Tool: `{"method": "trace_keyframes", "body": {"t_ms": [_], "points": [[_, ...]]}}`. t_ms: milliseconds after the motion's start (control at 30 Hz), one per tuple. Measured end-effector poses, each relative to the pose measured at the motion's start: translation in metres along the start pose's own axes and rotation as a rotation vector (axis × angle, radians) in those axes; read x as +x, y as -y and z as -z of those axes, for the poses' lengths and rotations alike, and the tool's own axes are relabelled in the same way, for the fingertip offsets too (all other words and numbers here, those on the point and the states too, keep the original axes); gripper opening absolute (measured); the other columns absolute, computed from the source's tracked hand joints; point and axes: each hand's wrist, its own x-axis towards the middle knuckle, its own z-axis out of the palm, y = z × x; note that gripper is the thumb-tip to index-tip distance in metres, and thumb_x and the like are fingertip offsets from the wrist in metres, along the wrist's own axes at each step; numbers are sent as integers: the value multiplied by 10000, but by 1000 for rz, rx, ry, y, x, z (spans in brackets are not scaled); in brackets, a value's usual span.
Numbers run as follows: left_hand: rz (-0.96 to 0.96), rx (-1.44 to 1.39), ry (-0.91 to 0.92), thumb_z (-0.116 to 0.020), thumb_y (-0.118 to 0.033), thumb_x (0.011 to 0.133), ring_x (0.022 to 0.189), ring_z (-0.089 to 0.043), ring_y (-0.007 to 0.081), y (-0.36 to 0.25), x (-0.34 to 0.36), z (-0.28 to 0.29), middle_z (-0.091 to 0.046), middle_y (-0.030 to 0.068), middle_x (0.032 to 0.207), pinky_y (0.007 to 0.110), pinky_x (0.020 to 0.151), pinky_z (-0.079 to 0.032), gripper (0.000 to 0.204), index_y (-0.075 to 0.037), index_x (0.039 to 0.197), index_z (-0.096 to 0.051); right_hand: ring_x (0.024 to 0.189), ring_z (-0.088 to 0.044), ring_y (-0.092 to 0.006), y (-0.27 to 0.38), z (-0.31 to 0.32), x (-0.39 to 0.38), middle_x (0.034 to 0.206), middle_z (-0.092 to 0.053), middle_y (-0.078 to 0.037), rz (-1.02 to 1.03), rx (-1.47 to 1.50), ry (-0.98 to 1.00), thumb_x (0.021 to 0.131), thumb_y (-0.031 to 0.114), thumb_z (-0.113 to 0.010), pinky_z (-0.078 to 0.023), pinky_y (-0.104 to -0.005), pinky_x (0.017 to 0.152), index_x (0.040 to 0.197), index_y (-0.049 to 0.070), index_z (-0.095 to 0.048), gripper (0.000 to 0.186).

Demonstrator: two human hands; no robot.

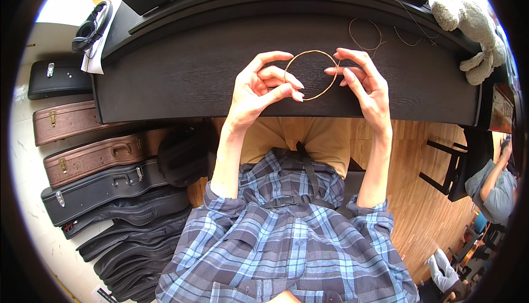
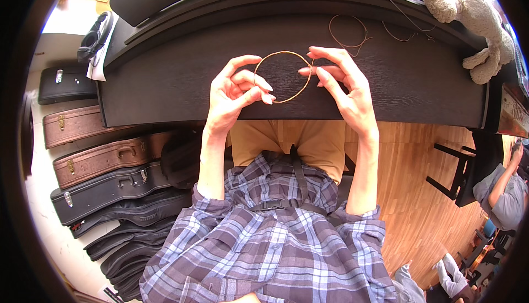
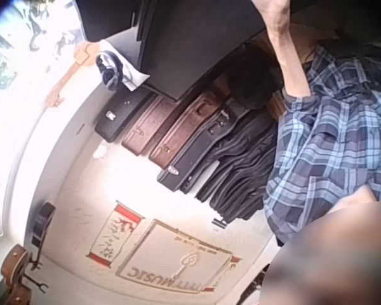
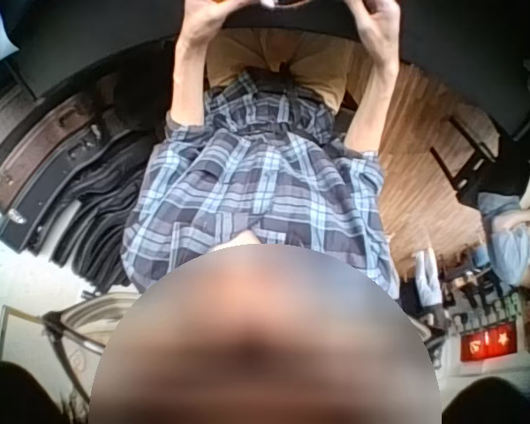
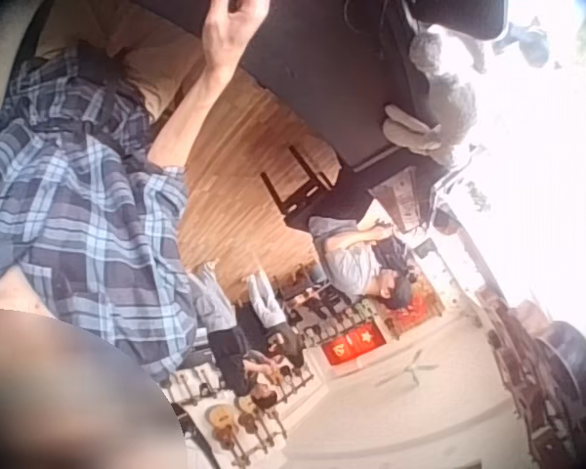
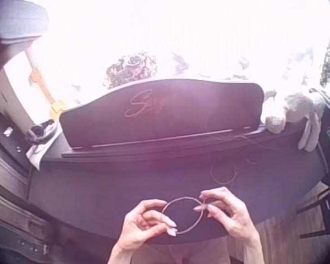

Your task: The person manipulates a thin copper-colored wire by hand, bending it into circular loops and adjusting the shape repeatedly. The person handles the wire over a dark piano lid, forming and refining loops without using tools.

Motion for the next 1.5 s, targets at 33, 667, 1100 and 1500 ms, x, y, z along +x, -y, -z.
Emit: {"method": "trace_keyframes", "body": {"t_ms": [33, 667, 1100, 1500], "points": [[0, -14, -11, -698, 64, 926, 914, -756, 255, 0, 0, 0, -738, 213, 1016, 371, 866, -632, 502, 35, 1375, -475, 1121, -719, -210, -1, -1, 1, 1337, -622, -106, 18, 0, -11, 1042, 50, -571, -535, -272, 829, 1381, 27, -572, 340], [30, 34, -50, -742, -22, 926, 930, -756, 264, -1, 2, -6, -720, 228, 1084, 387, 866, -635, 567, 12, 1393, -422, 1030, -745, -203, -5, -4, 2, 1152, -743, -124, 62, -117, 20, 980, 10, -660, -573, -294, 921, 1313, 11, -638, 334], [-6, 102, -151, -727, 47, 907, 1306, -588, 266, 1, 6, -15, -548, 197, 1430, 400, 1118, -509, 593, -24, 1405, -412, 925, -768, -205, 4, -12, 1, 1027, -745, -128, -67, -55, -241, 871, -3, -796, -621, -270, 803, 1285, 33, -600, 459], [-293, 822, -199, -782, -6, 845, 1240, -609, 301, 7, 3, -20, -630, 136, 1313, 392, 1102, -488, 364, -27, 1182, -644, 854, -698, -116, 13, -37, 44, 981, -729, -44, -26, -373, -415, 965, 145, -724, -560, -276, 741, 1174, 68, -736, 223]]}}
